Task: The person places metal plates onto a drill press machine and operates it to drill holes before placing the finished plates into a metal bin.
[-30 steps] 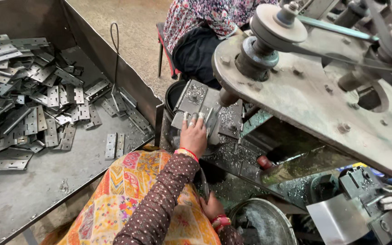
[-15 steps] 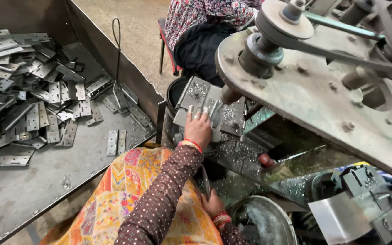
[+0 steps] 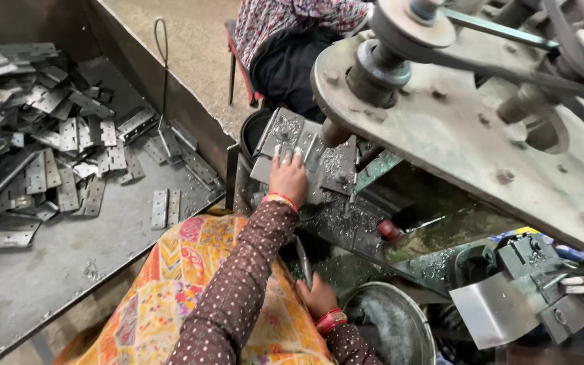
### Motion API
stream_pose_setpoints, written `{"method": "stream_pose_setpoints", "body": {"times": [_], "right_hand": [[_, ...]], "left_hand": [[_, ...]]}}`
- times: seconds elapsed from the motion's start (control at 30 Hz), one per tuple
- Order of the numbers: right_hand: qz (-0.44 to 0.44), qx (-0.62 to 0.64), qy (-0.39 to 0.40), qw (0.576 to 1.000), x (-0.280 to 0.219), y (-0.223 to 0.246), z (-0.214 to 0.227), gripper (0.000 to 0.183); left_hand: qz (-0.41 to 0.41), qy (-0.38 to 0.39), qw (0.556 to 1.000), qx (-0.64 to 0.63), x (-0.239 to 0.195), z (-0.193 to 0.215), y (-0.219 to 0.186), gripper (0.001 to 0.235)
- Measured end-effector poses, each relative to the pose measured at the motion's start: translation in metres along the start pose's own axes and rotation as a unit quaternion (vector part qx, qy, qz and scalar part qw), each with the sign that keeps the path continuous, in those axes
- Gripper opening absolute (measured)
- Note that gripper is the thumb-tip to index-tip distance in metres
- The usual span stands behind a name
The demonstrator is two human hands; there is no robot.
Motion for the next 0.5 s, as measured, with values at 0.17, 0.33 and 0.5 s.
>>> {"method": "stream_pose_setpoints", "body": {"times": [0.17, 0.33, 0.5], "right_hand": [[-0.012, -0.078, 0.019, 0.997, 0.018, 0.015, 0.041, 0.052], [-0.032, -0.054, 0.015, 0.998, 0.012, 0.000, 0.016, 0.055], [-0.102, -0.054, 0.013, 0.993, 0.009, -0.008, -0.028, 0.062]], "left_hand": [[-0.023, -0.031, 0.999, -0.002, -0.007, 0.015, 0.001, 0.029], [-0.016, 0.015, 0.999, -0.041, -0.009, 0.016, 0.000, 0.027], [-0.034, -0.044, 0.998, -0.023, -0.010, 0.023, 0.000, 0.028]]}}
Point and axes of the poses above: each hand's wrist, its own x-axis towards the middle knuckle, its own z-axis out of the back of the hand, y = z × x, the point moved 1 cm from there along x, towards the middle knuckle, and after that the axes turned 6 degrees about y, right-handed, at the moved point
